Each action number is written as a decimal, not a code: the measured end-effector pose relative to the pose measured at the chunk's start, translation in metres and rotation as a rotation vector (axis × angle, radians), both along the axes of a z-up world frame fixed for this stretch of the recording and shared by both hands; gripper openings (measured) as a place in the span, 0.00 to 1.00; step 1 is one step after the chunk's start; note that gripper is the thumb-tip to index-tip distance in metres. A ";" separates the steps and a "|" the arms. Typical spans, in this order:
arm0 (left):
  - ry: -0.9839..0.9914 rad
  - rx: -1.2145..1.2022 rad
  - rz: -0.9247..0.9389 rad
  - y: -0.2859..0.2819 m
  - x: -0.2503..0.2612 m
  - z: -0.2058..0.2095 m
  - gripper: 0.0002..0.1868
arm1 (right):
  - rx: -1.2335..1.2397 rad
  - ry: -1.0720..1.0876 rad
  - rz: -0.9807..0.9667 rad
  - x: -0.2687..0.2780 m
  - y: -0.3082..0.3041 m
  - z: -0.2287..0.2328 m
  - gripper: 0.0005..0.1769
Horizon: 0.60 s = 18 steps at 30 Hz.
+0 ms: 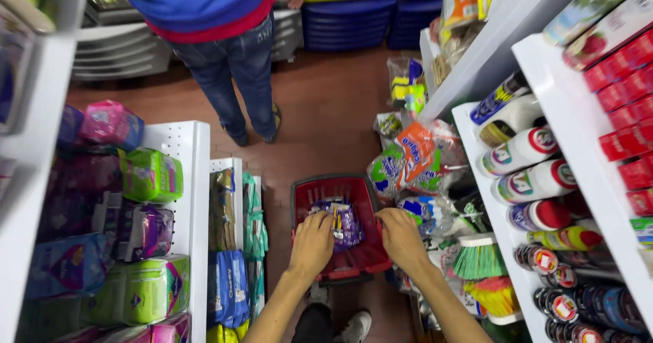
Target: The person repeatedly picks up packaged razors from a red shopping basket and hangs them on hooks in the personal care aisle. The person also places some razors back into the basket and continues restocking the display.
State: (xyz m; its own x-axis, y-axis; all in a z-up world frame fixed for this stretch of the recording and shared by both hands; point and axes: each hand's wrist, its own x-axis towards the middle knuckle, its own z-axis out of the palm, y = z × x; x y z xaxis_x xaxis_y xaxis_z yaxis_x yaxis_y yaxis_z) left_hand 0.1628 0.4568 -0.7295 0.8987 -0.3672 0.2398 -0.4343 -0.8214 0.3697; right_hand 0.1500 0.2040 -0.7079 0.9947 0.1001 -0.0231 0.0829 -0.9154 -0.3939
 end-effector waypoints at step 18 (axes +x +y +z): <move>0.623 0.141 0.096 0.053 -0.032 -0.106 0.18 | -0.012 0.329 -0.050 -0.036 -0.003 -0.150 0.18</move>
